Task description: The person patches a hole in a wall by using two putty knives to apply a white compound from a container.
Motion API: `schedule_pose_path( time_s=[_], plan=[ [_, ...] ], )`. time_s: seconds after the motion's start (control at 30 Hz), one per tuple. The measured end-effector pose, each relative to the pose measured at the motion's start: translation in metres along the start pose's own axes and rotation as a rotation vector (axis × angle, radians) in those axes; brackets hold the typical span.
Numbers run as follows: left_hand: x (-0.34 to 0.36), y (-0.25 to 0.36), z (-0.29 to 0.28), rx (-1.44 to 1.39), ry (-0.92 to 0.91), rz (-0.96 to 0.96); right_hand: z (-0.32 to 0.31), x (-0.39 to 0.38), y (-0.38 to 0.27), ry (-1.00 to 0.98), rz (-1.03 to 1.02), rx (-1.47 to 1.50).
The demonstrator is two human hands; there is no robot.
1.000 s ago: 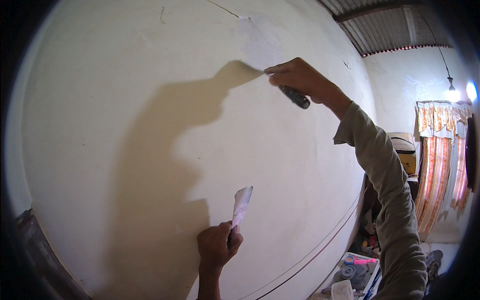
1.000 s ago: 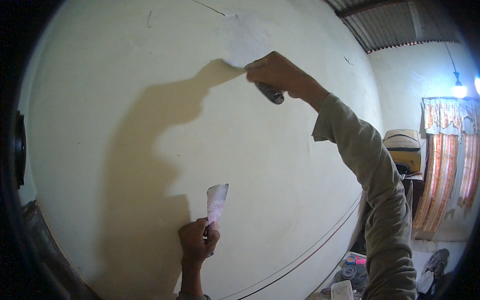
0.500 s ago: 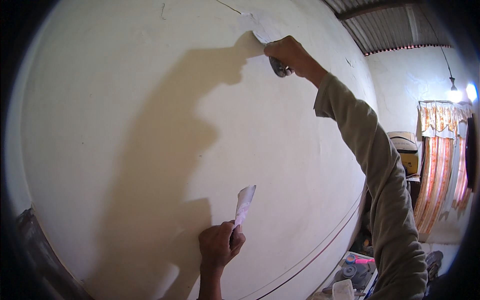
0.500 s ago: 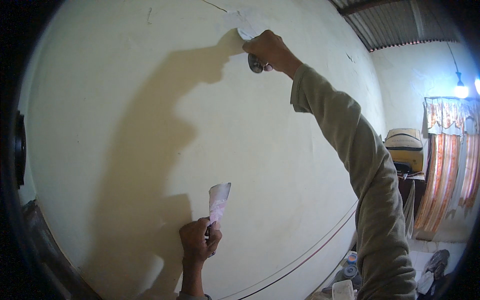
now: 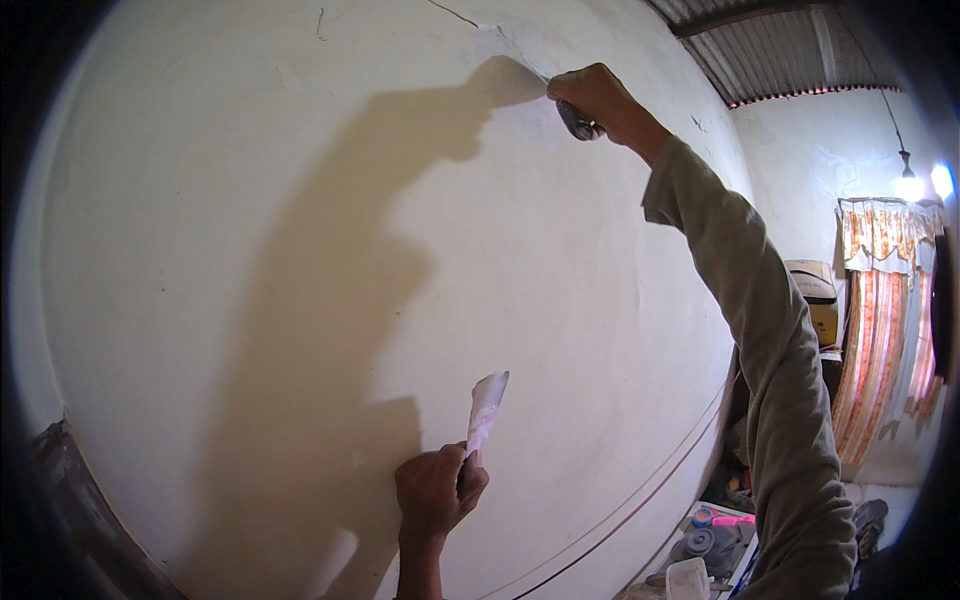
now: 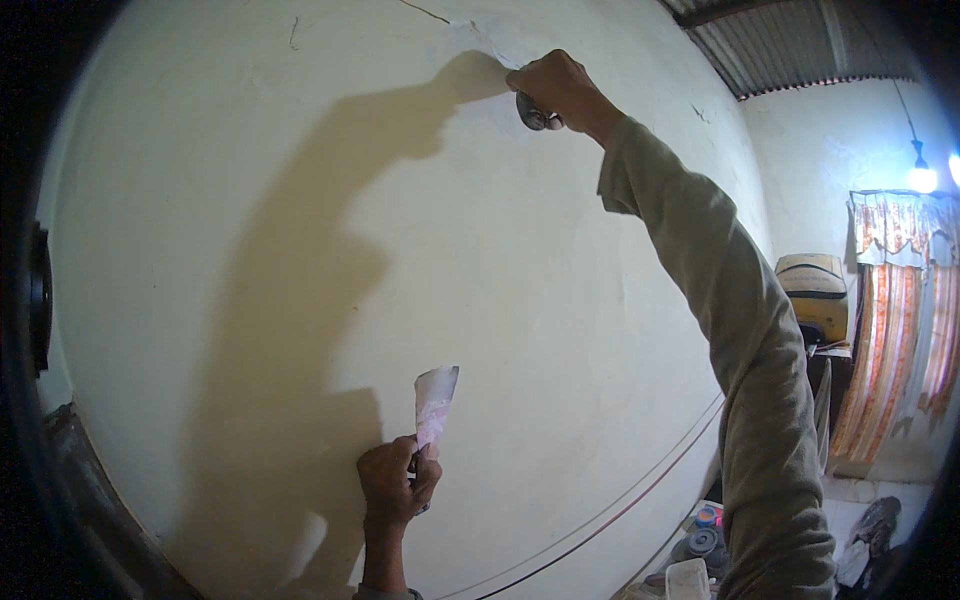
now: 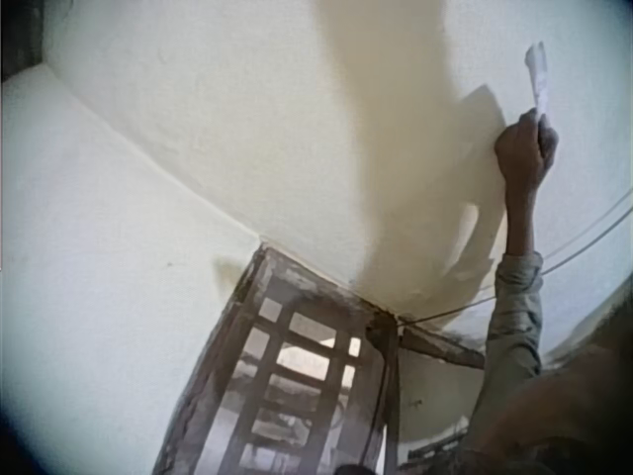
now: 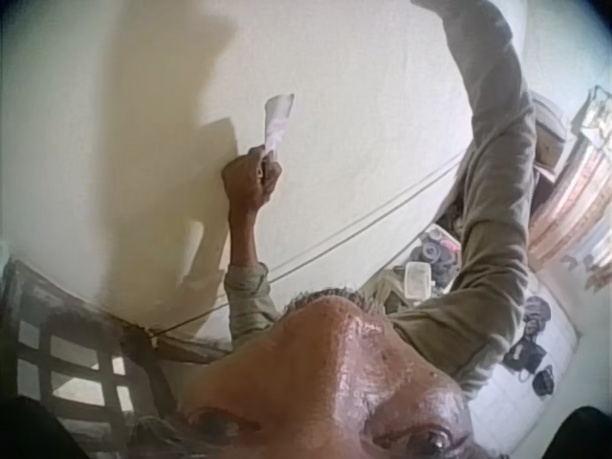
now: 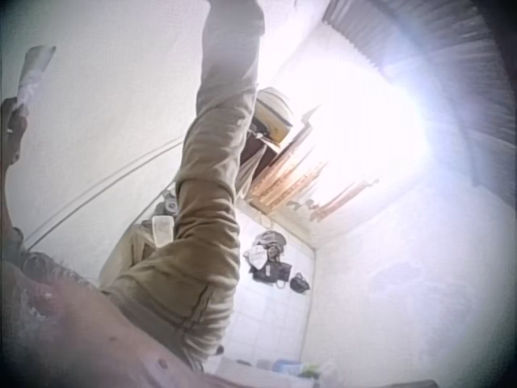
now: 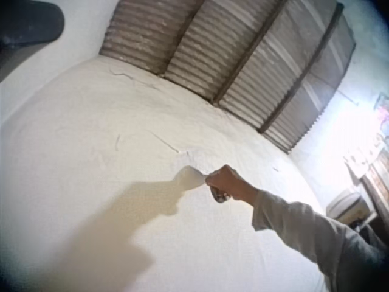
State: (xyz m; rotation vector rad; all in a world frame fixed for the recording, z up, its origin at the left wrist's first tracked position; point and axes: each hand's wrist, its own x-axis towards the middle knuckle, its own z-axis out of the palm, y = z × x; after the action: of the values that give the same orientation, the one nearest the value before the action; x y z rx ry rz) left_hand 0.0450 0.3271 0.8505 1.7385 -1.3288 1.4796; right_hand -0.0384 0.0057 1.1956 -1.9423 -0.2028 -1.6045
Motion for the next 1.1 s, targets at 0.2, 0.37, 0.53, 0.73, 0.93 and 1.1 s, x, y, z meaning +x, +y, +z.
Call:
schedule_pose_path(
  time_s=[0.2, 0.37, 0.53, 0.73, 0.93, 1.1],
  plan=[
    [-0.004, -0.002, 0.005, -0.065, 0.085, -0.008, 0.023, -0.004, -0.011, -0.033, -0.031, -0.035],
    [0.003, 0.006, 0.000, -0.035, 0.090, 0.001, 0.018, -0.017, -0.027, -0.071, -0.057, -0.056],
    [0.017, 0.013, -0.018, -0.058, 0.059, -0.011, 0.006, -0.036, -0.032, -0.123, -0.099, -0.123],
    [-0.001, 0.012, -0.010, -0.078, 0.048, -0.040, -0.019, -0.089, -0.003, -0.378, -0.143, -0.108],
    [-0.003, 0.011, -0.007, -0.068, 0.053, -0.009, -0.043, -0.038, 0.035, -0.139, -0.021, -0.139],
    [-0.006, 0.011, -0.005, -0.057, 0.026, -0.020, -0.023, -0.051, 0.053, -0.146, -0.108, -0.207]
  ],
)
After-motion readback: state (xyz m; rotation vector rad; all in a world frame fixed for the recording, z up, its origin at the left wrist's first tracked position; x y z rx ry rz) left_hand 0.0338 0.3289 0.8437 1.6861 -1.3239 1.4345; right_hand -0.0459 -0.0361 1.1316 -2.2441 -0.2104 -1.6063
